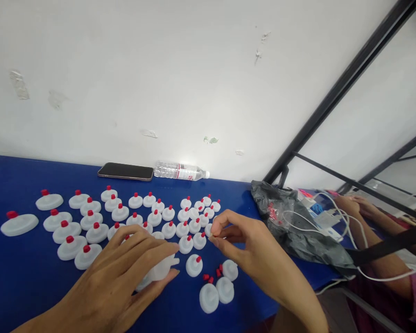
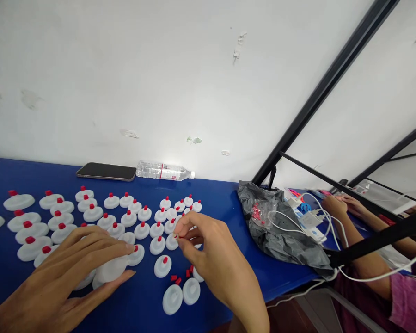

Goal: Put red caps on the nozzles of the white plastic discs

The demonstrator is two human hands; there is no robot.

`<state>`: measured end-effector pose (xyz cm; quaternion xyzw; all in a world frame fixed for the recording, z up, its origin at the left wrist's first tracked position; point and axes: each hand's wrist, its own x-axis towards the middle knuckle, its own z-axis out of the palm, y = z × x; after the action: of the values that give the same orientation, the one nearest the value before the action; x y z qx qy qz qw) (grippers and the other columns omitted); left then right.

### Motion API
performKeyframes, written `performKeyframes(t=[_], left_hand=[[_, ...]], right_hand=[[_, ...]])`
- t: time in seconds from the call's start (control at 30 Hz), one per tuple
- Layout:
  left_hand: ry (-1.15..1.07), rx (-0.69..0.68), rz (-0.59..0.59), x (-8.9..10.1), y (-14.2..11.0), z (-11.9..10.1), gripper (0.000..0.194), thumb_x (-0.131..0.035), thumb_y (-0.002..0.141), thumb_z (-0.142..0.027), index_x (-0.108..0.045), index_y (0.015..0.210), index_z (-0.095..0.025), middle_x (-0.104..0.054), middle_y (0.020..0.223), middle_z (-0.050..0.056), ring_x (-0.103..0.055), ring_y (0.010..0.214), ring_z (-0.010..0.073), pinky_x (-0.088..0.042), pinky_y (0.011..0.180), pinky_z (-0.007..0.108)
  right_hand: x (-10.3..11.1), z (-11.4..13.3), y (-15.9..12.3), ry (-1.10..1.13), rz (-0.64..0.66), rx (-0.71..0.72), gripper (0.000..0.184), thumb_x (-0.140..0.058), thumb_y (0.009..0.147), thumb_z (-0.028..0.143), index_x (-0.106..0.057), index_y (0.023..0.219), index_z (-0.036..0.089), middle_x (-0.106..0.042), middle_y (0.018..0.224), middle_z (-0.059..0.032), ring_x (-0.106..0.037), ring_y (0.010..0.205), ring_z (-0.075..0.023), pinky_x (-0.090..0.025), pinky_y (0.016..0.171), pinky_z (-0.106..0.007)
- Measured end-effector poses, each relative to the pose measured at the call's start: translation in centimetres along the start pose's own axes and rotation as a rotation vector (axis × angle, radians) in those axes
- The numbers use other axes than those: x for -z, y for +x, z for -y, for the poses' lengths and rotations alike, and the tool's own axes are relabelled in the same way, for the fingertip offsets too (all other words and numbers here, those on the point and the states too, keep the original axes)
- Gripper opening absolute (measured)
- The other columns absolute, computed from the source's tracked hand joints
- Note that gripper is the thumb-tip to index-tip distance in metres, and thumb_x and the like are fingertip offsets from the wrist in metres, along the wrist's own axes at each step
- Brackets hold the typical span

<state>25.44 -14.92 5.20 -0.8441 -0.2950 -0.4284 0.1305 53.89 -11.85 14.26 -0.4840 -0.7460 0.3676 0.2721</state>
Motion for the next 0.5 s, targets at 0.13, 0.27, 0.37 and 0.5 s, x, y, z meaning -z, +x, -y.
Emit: performKeyframes(t=[0.13,0.27,0.37,0.5], left_hand=[[-0.014,0.024,0.011,-0.1,-0.5,0.7,0.018,-0.062,0.124,-0.019,-0.074,0.137,-0.021,-0.083,0.119,0.001,-0.077,0.108,0.0176,-0.047,0.118,0.036],[-0.008,0.002,0.037,-0.3,-0.9,1.1,0.025,-0.062,0.123,-0.017,-0.075,0.143,-0.023,-0.08,0.121,0.001,-0.075,0.109,0.0167,-0.046,0.118,0.035],[-0.019,-0.014,0.04,-0.4,-0.7,1.1,0.024,-0.061,0.123,-0.015,-0.074,0.142,-0.021,-0.08,0.121,0.002,-0.074,0.111,0.017,-0.045,0.117,0.036],[-0.018,-0.019,0.037,-0.1,-0.1,0.7,0.019,-0.058,0.124,-0.013,-0.074,0.13,-0.021,-0.08,0.114,0.0,-0.074,0.104,0.016,-0.048,0.11,0.036]], right_hand=[[-0.8,1.2,-0.2,0.13,0.014,0.054,0.015,-0.085,0.097,0.015,-0.077,0.099,0.028,-0.083,0.097,0.0057,-0.08,0.09,-0.0151,-0.056,0.078,-0.025],[-1.9,1.8,0.2,0.16,0.052,0.053,0.015,-0.089,0.096,0.015,-0.081,0.099,0.027,-0.086,0.097,0.005,-0.081,0.088,-0.0147,-0.059,0.078,-0.024],[-2.3,2.0,0.6,0.194,0.098,0.073,0.012,-0.094,0.098,0.021,-0.082,0.096,0.025,-0.087,0.095,0.0038,-0.081,0.089,-0.015,-0.062,0.083,-0.025],[-2.6,2.2,1.0,0.278,0.2,0.057,0.022,-0.101,0.096,0.039,-0.085,0.092,0.025,-0.086,0.088,0.0029,-0.083,0.086,-0.0165,-0.065,0.085,-0.027]])
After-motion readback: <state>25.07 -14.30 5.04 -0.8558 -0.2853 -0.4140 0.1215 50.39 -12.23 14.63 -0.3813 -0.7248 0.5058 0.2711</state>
